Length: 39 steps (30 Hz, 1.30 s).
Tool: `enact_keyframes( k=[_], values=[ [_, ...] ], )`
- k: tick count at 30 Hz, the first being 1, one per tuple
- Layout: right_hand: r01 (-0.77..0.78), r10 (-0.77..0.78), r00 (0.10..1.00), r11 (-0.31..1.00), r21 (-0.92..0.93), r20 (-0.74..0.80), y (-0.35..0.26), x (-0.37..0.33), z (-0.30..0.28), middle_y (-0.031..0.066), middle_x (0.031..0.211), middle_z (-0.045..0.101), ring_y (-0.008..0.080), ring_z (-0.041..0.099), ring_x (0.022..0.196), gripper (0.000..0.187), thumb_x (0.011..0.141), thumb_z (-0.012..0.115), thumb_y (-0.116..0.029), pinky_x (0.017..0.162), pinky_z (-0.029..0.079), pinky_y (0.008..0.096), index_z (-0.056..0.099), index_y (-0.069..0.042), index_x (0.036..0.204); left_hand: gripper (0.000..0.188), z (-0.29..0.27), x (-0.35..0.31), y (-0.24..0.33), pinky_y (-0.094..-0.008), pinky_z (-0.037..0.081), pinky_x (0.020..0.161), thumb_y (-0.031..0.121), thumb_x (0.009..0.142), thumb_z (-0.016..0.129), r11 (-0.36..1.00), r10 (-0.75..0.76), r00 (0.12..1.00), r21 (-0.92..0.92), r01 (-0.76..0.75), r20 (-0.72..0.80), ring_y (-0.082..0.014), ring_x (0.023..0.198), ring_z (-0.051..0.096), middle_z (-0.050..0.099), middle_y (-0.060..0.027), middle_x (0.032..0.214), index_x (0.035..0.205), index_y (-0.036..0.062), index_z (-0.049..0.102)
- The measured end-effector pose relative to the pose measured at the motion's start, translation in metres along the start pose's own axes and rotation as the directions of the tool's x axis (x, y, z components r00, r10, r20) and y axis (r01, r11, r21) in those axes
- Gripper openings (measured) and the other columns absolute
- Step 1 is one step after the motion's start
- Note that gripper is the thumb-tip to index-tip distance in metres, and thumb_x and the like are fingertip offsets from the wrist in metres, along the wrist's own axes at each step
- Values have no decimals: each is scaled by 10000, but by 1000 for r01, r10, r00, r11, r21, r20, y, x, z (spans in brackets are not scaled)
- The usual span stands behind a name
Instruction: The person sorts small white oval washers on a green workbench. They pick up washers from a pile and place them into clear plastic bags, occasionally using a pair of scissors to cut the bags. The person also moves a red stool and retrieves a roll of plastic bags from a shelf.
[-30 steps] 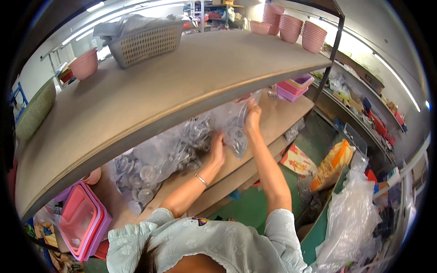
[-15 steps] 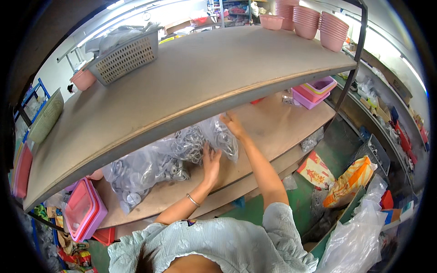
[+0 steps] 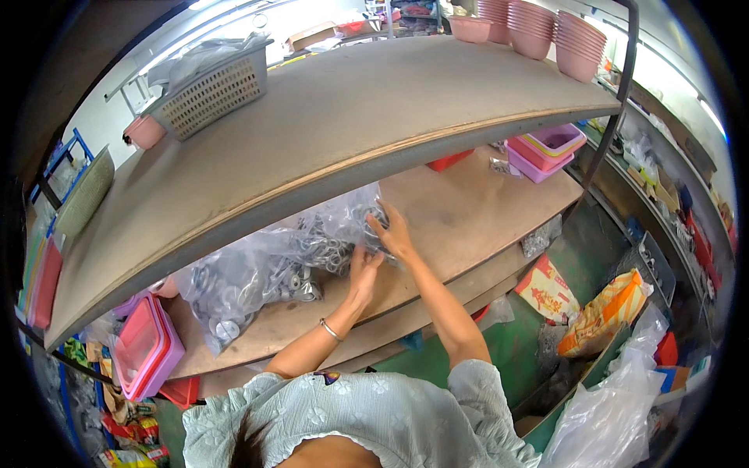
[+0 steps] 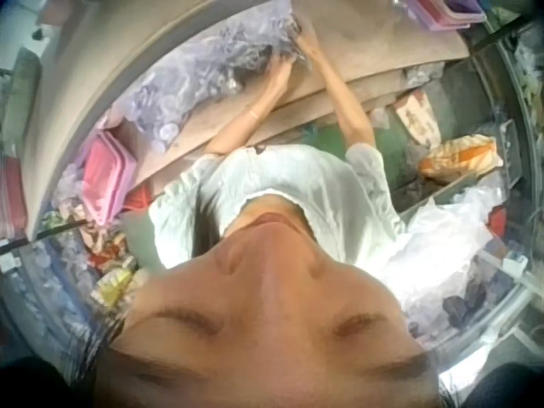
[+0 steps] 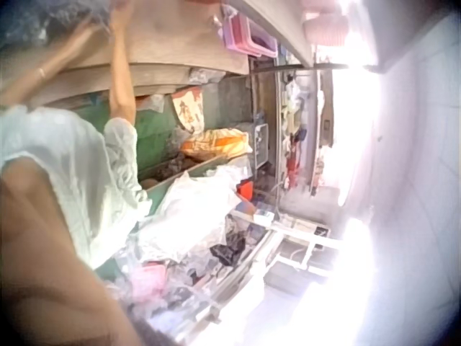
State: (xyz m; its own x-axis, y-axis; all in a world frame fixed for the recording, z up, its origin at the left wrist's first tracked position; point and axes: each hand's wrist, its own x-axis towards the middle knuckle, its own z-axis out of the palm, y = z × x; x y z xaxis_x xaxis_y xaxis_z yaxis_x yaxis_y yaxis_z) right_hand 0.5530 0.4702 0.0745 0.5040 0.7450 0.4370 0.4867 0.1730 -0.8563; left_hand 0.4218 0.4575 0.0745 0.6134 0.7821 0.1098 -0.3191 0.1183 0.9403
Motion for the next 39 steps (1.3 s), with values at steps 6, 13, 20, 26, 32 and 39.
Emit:
enact_keyframes(
  k=[6,13,20,26,32,39],
  values=[
    [99,-98,994,995,-11,48,13,2,-9,229,1244,447,308,437,1163,712,763,659,-348,970,339,365,346,1,1298,662,-6,2,0,-351,266,1038,2,806,525,999,43,995,35,-40,-85,-291,1306,242,252,-165,1391,1367,-6,173],
    [-158,167,986,929,333,3,27,-16,-4,206,1347,325,288,318,1251,767,811,612,-398,1024,262,355,248,25,1338,643,-20,-23,-5,-357,299,1023,-8,803,504,979,-21,990,198,48,-137,-327,1300,250,231,-185,1400,1367,16,196],
    [-130,160,973,975,180,-164,45,-14,-3,214,1311,375,275,380,1207,647,898,466,-407,1006,287,341,279,43,1323,583,-32,-37,0,-333,369,964,-23,805,500,993,-51,994,101,61,-96,-301,1223,390,307,-167,1351,1338,31,271],
    [-4,-9,981,998,-67,-196,36,-26,8,242,1287,410,332,397,1201,600,905,449,-371,1004,292,373,311,47,1312,537,-50,-51,4,-320,391,937,-12,823,508,995,-80,997,64,81,-15,-263,1156,465,342,-150,1322,1316,39,300],
    [-52,-22,868,990,-134,-496,-1,-52,13,247,1285,415,328,394,1210,561,901,465,-317,1008,294,368,329,51,1302,519,-52,-66,12,-319,429,887,-5,827,515,988,-157,981,29,155,113,-222,1062,523,371,-145,1297,1303,49,315],
    [-92,46,658,996,-21,-751,-61,-219,28,169,1149,506,237,512,1028,519,820,570,-121,862,418,341,361,14,1276,513,-44,-120,-19,-316,453,874,-19,828,513,964,-241,878,-5,267,414,-219,1010,534,383,-148,1247,1293,37,304]
  ],
)
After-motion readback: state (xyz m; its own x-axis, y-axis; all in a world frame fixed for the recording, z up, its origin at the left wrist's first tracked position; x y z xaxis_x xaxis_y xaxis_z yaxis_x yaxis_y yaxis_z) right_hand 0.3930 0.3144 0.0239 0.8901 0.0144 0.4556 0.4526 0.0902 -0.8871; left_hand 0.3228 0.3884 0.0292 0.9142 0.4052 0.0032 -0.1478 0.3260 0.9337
